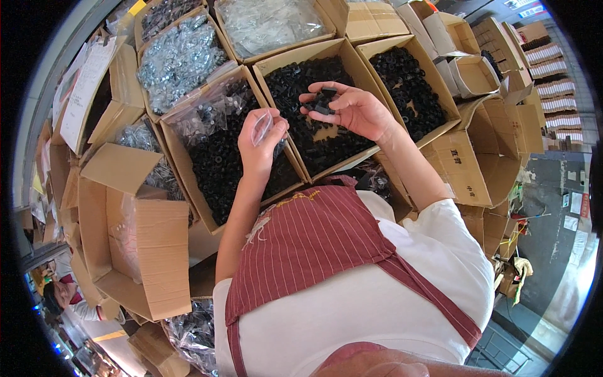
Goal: Sorting small black plastic components from a box into small plastic bags.
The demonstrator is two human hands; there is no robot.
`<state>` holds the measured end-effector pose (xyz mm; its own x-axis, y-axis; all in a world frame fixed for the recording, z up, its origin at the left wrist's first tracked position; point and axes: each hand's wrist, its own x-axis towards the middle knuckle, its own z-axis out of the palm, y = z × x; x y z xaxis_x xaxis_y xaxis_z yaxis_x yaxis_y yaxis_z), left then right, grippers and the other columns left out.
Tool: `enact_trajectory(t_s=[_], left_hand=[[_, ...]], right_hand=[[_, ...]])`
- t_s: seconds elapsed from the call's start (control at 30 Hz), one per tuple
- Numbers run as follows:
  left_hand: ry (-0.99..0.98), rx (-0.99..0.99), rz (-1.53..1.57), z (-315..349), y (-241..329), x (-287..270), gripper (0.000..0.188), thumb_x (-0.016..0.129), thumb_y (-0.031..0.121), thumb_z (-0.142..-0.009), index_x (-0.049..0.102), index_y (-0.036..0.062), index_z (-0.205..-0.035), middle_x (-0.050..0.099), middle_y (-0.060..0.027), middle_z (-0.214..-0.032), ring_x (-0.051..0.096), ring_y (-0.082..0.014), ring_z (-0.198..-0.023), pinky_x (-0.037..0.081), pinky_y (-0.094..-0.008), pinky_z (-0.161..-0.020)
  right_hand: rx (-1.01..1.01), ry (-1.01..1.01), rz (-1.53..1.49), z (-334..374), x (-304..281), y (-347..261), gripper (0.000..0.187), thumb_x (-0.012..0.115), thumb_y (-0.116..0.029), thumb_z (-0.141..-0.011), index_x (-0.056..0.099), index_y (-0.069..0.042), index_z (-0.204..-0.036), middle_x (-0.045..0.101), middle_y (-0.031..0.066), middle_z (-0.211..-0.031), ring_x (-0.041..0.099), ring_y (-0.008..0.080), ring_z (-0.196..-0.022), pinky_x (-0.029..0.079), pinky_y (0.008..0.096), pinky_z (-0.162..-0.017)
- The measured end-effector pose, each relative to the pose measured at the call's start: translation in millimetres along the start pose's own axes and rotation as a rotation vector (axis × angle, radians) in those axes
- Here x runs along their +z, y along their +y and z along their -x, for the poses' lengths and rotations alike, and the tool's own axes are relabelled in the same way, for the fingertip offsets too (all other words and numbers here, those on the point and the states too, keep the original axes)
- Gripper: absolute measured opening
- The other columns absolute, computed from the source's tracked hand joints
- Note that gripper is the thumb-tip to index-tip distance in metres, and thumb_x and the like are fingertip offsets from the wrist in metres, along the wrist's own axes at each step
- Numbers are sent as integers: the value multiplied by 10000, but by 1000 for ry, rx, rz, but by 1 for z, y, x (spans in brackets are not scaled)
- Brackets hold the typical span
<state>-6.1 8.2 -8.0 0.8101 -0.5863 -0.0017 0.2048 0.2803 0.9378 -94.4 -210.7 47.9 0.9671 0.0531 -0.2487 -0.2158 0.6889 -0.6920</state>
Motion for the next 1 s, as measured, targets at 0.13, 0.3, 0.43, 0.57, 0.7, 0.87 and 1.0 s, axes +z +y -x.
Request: enact_trajectory(t_s=[0.13,0.3,0.43,0.57,0.7,0.87,1.0], left_hand=[[7,-20,-15,0,2,1,218,664,30,-911,582,10,-1112,633,-65,-943,634,-149,-879,515,-289,-759],[10,-5,-34,1,3,4,209,657,54,-911,587,9,-1103,643,-72,-928,627,-154,-857,507,-294,-752],[6,19,-57,1,1,3,199,644,75,-915,591,5,-1094,649,-79,-912,621,-161,-844,497,-301,-753],[3,9,-70,2,3,4,196,643,67,-915,592,7,-1094,646,-74,-912,622,-161,-855,496,-302,-767],[-34,1,-108,4,-2,2,212,657,59,-906,589,7,-1100,652,-70,-930,628,-155,-850,500,-295,-751],[-167,-98,-63,9,1,8,250,692,-32,-874,583,20,-1092,641,-27,-982,603,-104,-927,485,-262,-830],[-264,-86,-247,8,-12,-1,472,735,27,-852,575,-20,-1294,672,-38,-1007,622,-98,-899,503,-257,-796]], right_hand=[[-25,-31,6,-1,-4,2,495,533,11,-836,514,60,-1328,551,257,-1342,544,399,-1269,457,400,-1117],[-15,18,7,-2,-1,1,406,545,-57,-902,545,38,-1297,569,236,-1332,561,372,-1254,469,397,-1096],[-2,27,-32,-2,-1,2,368,543,-97,-944,552,29,-1289,575,227,-1330,571,361,-1244,473,399,-1088],[5,23,-12,-2,0,3,359,543,-92,-951,546,42,-1284,578,233,-1318,580,358,-1232,471,409,-1092],[5,-23,7,1,13,2,340,556,-16,-914,551,53,-1248,597,249,-1271,601,354,-1207,504,411,-1060],[40,-13,58,1,32,0,336,577,58,-876,557,49,-1211,616,246,-1217,655,331,-1119,572,400,-974],[51,-27,149,-4,35,4,319,639,51,-873,579,37,-1186,652,212,-1138,691,303,-1045,596,395,-933]])
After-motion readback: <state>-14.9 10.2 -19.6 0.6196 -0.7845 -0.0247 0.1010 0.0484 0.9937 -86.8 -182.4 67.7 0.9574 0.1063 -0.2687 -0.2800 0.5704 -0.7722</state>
